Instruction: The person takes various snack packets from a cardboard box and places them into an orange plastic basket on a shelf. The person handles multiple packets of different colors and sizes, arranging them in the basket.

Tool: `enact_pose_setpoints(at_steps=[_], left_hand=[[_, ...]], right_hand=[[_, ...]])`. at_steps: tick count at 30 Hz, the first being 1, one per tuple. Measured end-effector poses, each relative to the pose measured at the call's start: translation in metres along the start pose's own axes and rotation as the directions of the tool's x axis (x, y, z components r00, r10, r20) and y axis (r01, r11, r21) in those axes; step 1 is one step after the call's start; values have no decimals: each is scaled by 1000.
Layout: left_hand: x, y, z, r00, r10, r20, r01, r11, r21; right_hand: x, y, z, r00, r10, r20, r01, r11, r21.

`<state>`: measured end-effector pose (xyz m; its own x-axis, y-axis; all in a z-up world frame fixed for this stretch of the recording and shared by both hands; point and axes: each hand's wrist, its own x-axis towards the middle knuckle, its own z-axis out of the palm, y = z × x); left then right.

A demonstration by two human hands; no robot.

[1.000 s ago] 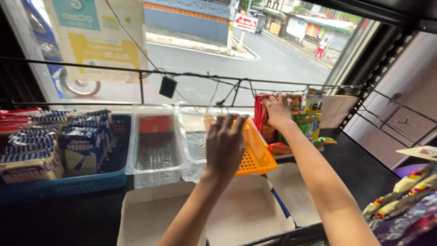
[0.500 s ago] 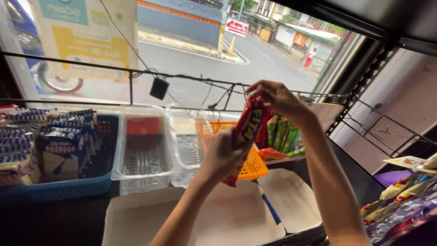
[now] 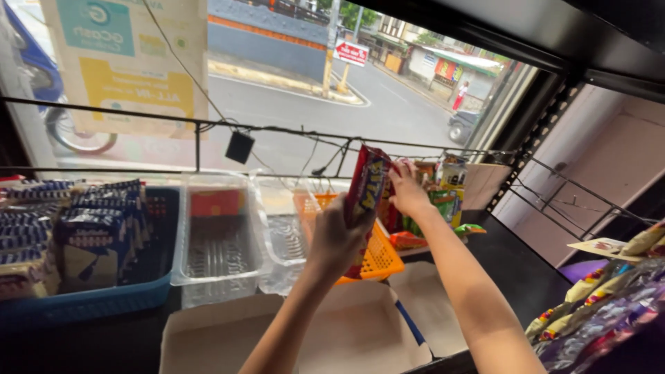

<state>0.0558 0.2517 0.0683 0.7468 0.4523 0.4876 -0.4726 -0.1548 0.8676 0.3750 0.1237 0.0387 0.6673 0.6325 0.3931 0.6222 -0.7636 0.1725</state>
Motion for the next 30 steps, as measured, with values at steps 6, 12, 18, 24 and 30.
enact_pose_setpoints(at_steps=[6, 12, 18, 24, 30], left_hand=[[-3, 8, -2, 998, -53, 25, 53, 998, -14], [-2, 0, 2, 999, 22, -42, -21, 1000, 14], [1, 4, 2, 999, -45, -31, 45, 999, -3], [-1, -19, 13, 993, -2, -117, 1, 1000, -2], [-33, -2, 29, 892, 451, 23, -449, 880, 157]], right_hand=[[33, 33, 54, 999, 46, 25, -40, 976, -213], [9, -22, -36, 987, 12, 159, 9, 991, -132], [6, -28, -45, 1000, -5, -7, 4, 994, -106], [-43, -49, -178, 947, 55, -318, 166, 762, 626], [-105, -40, -196, 990, 43, -134, 108, 378, 920]])
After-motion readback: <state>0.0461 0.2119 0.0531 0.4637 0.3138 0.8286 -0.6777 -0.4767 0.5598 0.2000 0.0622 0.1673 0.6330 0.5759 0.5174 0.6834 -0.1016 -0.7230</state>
